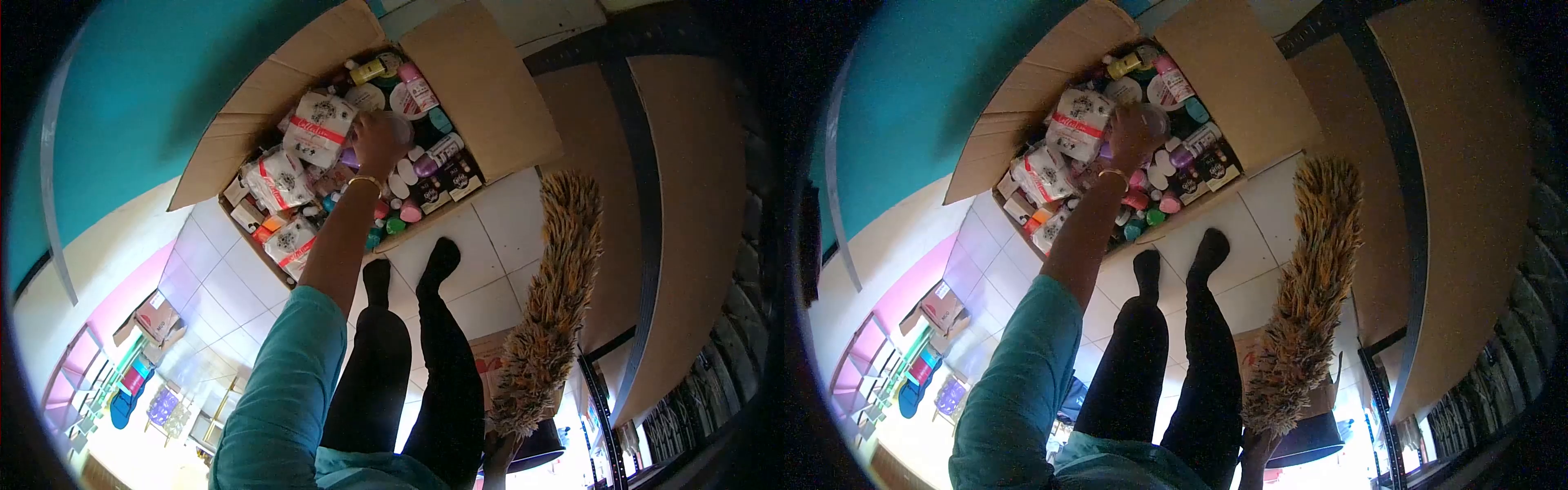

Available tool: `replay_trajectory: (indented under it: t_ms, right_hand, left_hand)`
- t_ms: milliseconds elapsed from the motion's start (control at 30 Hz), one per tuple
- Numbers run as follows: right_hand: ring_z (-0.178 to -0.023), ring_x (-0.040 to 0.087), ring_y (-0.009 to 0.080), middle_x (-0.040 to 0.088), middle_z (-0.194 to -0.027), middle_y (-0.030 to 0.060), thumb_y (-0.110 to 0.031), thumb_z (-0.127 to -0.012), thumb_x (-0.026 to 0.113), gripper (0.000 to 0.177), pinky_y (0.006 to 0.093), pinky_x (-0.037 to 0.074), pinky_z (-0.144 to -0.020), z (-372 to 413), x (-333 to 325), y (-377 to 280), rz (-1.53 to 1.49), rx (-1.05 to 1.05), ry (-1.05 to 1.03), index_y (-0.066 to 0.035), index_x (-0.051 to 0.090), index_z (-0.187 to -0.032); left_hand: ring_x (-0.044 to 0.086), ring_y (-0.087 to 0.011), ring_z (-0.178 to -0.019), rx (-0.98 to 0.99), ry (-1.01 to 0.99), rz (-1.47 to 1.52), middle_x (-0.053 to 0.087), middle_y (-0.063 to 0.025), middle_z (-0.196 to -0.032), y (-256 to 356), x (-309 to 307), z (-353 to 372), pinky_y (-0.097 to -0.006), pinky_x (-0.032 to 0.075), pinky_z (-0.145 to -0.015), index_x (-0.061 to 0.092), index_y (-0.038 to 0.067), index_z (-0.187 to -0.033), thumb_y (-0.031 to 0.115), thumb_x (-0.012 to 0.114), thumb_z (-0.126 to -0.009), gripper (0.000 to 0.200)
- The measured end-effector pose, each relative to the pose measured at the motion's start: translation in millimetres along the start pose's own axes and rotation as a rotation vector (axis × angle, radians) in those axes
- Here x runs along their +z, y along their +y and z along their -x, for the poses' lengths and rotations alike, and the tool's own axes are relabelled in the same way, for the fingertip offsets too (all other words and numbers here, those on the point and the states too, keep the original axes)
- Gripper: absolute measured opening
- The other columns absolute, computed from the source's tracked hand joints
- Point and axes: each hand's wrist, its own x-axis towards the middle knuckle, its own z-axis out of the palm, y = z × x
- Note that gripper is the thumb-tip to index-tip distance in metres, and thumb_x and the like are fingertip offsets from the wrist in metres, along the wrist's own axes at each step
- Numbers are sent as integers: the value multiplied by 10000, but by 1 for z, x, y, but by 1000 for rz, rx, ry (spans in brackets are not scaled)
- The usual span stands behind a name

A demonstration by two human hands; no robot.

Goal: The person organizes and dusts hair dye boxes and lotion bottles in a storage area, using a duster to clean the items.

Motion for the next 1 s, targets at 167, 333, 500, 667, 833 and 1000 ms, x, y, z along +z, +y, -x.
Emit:
replay_trajectory:
  t_ms: [167, 333, 500, 667, 833, 1000]
  right_hand:
    - [-1035, 398, 411, 472, -1114, 231, -121, -717, 649, 348, 492, 330, -872, 12, -12, -48, 197, -154, -93, 12, 500, -1002]
    - [-1049, 385, 416, 417, -1180, 231, -122, -714, 640, 379, 498, 330, -873, 17, -17, -31, 317, -99, -216, -16, 482, -1041]
    - [-1068, 381, 408, 402, -1192, 233, -122, -702, 645, 333, 497, 352, -862, 19, -20, -40, 482, -344, -164, -10, 501, -980]
    - [-1046, 422, 382, 460, -1124, 216, -169, -719, 644, 355, 489, 355, -883, 18, -27, -19, 447, -427, -169, -22, 512, -1014]
    - [-1041, 441, 338, 474, -1106, 192, -166, -744, 616, 355, 469, 360, -888, 21, -8, -12, -83, -75, -192, -28, 495, -1048]
    - [-1055, 435, 322, 459, -1128, 183, -147, -756, 600, 366, 452, 359, -894, 41, -2, -36, -285, -105, -215, -33, 475, -1081]
  left_hand:
    - [408, -356, -1093, 131, 241, 210, 376, -198, -1201, -16, 6, 8, -438, 375, -917, 353, 30, -1245, 322, 800, -507, 911]
    - [414, -329, -1069, 228, 314, 367, 404, -169, -1136, -41, -29, 35, -434, 380, -902, 384, 34, -1227, 242, 808, -491, 875]
    - [460, -296, -1038, 234, 415, 568, 443, -152, -1109, -72, -75, 84, -398, 409, -880, 379, 34, -1230, 210, 815, -490, 876]
    - [460, -215, -1094, 247, 137, 1027, 437, -101, -1192, -78, -127, 166, -353, 390, -941, 351, 23, -1245, 136, 809, -497, 884]
    - [397, -220, -1157, 255, -312, 1136, 407, -84, -1231, -54, -128, 266, -374, 332, -985, 336, 64, -1269, 164, 838, -463, 955]
    - [403, -224, -1149, 663, -627, 967, 369, -112, -1285, -1, -159, 343, -374, 348, -963, 277, 76, -1322, 218, 831, -521, 984]
